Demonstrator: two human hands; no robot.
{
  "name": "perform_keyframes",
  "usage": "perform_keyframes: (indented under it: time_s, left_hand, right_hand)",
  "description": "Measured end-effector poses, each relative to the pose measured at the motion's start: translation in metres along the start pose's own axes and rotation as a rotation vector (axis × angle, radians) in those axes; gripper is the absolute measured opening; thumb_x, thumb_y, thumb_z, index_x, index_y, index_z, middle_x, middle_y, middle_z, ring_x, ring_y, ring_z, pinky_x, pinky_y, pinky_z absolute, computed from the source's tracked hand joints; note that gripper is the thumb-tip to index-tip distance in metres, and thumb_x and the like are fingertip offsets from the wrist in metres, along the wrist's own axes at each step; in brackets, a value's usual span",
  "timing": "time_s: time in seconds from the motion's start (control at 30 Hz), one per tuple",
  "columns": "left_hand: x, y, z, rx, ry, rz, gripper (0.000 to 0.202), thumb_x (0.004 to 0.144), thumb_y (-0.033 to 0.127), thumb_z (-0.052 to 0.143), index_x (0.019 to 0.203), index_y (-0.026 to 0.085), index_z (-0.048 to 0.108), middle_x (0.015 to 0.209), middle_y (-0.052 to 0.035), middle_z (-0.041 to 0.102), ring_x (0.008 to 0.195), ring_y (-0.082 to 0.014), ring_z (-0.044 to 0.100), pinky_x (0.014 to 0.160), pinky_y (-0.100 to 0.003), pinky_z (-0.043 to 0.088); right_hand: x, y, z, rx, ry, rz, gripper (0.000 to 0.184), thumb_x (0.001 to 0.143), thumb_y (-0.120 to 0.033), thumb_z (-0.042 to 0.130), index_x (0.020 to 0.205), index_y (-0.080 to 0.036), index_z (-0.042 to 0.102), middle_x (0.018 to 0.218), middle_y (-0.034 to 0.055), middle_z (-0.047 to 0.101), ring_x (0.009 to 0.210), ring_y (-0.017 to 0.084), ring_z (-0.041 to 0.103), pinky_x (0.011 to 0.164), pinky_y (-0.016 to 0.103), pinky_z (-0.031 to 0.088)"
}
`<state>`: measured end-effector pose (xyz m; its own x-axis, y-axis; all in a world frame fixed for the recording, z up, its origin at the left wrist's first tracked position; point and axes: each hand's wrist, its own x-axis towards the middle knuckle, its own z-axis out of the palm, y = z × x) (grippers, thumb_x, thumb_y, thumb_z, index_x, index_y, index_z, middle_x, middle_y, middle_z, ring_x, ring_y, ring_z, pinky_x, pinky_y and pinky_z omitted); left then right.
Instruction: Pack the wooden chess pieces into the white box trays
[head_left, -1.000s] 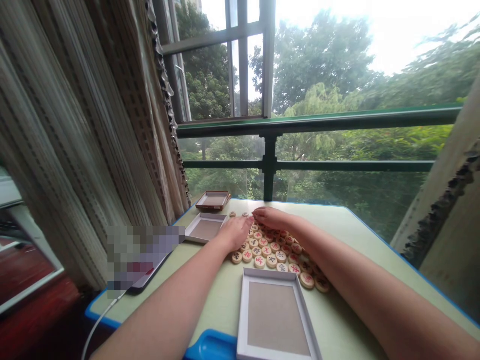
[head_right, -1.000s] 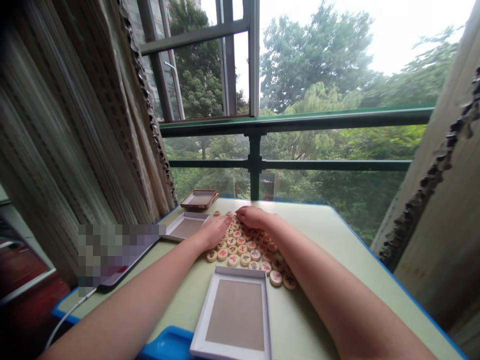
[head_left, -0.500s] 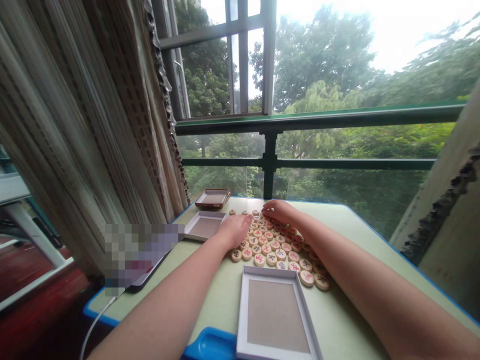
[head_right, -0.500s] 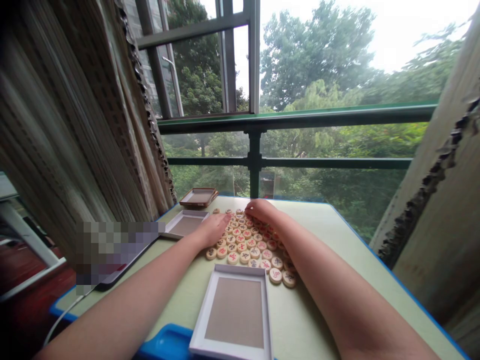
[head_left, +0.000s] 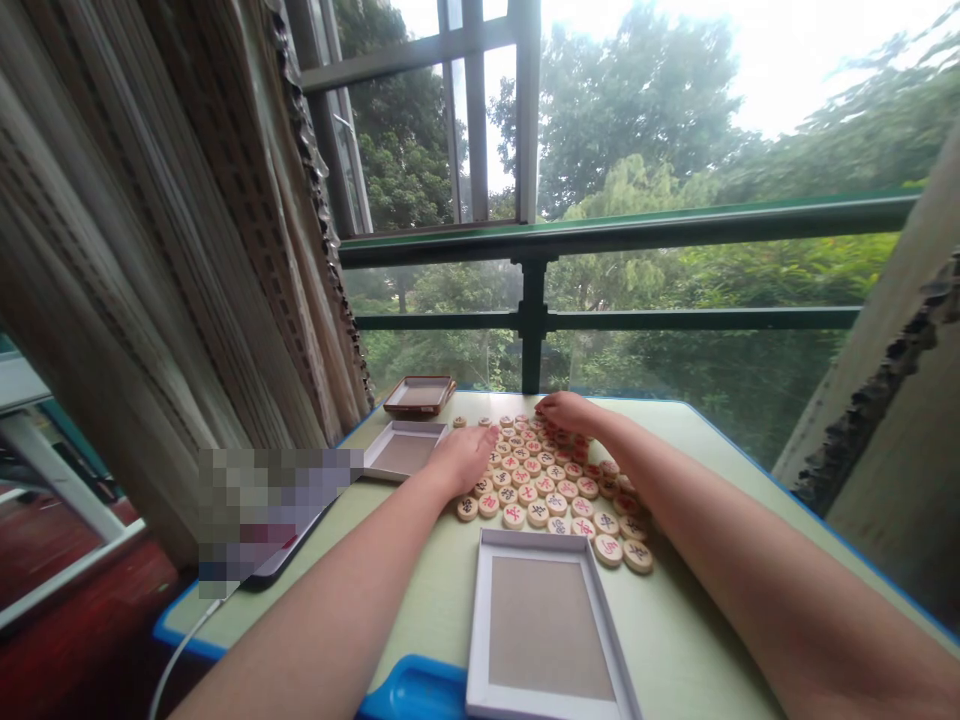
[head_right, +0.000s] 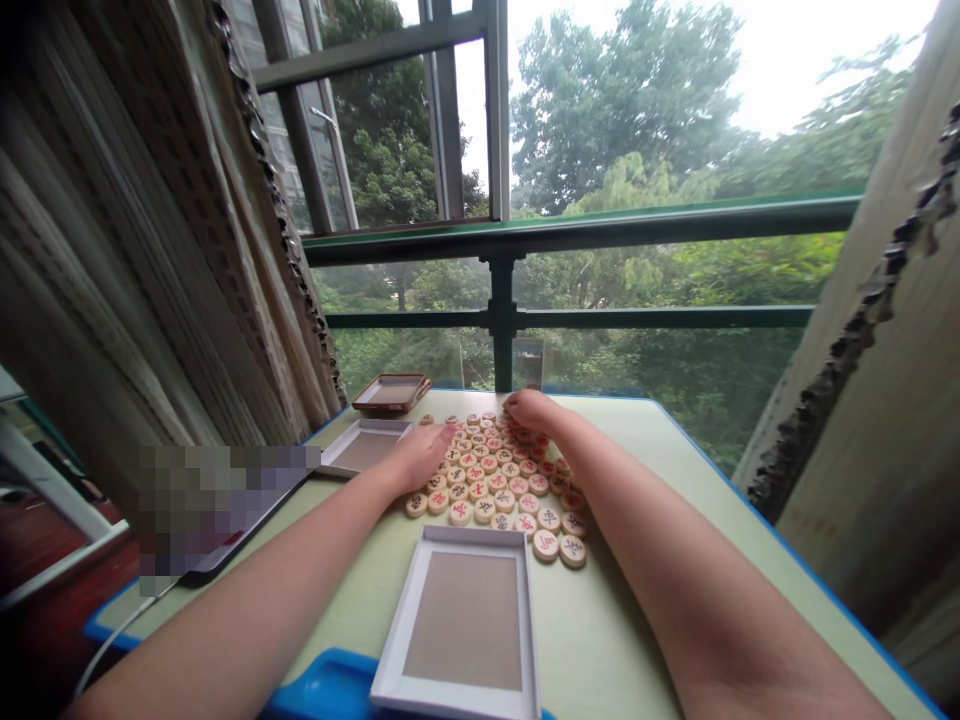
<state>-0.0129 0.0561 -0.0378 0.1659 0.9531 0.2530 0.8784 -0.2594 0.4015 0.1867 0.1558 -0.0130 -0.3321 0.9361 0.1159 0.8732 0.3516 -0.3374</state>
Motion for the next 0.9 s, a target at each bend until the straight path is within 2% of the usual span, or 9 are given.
perform_keyframes:
  time_s: [0.2,0.37,0.7,0.8,0.9]
  left_hand:
    - [0.0,0.0,0.0,-0.007,-0.009,-0.001,0.055,0.09,0.046,0.016,0.104,0.018,0.063,0.116,-0.0088,0.061,0.113,-0.0201,0.051,0.098,-0.028,0.034]
    - [0.0,0.001,0.0,0.023,-0.006,0.006,0.055,0.091,0.044,0.016,0.105,0.017,0.062,0.116,-0.0098,0.061,0.111,-0.0208,0.053,0.096,-0.029,0.035]
    - [-0.002,0.003,-0.002,0.025,0.0,0.009,0.054,0.09,0.044,0.017,0.104,0.017,0.062,0.116,-0.0098,0.061,0.11,-0.0213,0.053,0.095,-0.029,0.036]
    - [-0.001,0.002,-0.001,0.031,0.004,0.013,0.055,0.091,0.044,0.016,0.103,0.017,0.063,0.114,-0.0104,0.062,0.107,-0.0214,0.055,0.093,-0.03,0.038]
    - [-0.001,0.001,-0.001,0.029,0.006,0.025,0.054,0.091,0.043,0.016,0.103,0.018,0.063,0.114,-0.0099,0.062,0.107,-0.0209,0.055,0.094,-0.029,0.038]
  right_hand:
    - [0.001,0.002,-0.008,0.082,-0.042,0.046,0.033,0.074,-0.014,0.051,0.102,-0.019,0.069,0.099,0.0035,0.069,0.085,0.016,0.062,0.074,0.02,0.044]
    - [0.001,0.008,-0.012,0.117,-0.056,0.079,0.041,0.07,-0.005,0.051,0.106,-0.016,0.066,0.106,0.006,0.066,0.091,0.018,0.061,0.075,0.021,0.045]
    - [-0.003,0.004,-0.014,0.123,-0.118,0.073,0.042,0.069,-0.004,0.051,0.104,-0.02,0.068,0.096,0.0028,0.069,0.08,0.015,0.063,0.068,0.02,0.047]
    - [0.0,0.008,-0.018,0.071,-0.065,0.077,0.04,0.069,-0.004,0.051,0.104,-0.018,0.067,0.1,0.0059,0.068,0.087,0.018,0.062,0.073,0.023,0.047]
    - [0.003,0.016,-0.025,-0.009,0.006,0.103,0.028,0.069,-0.009,0.057,0.092,-0.013,0.07,0.09,0.0134,0.069,0.09,0.026,0.062,0.077,0.032,0.047]
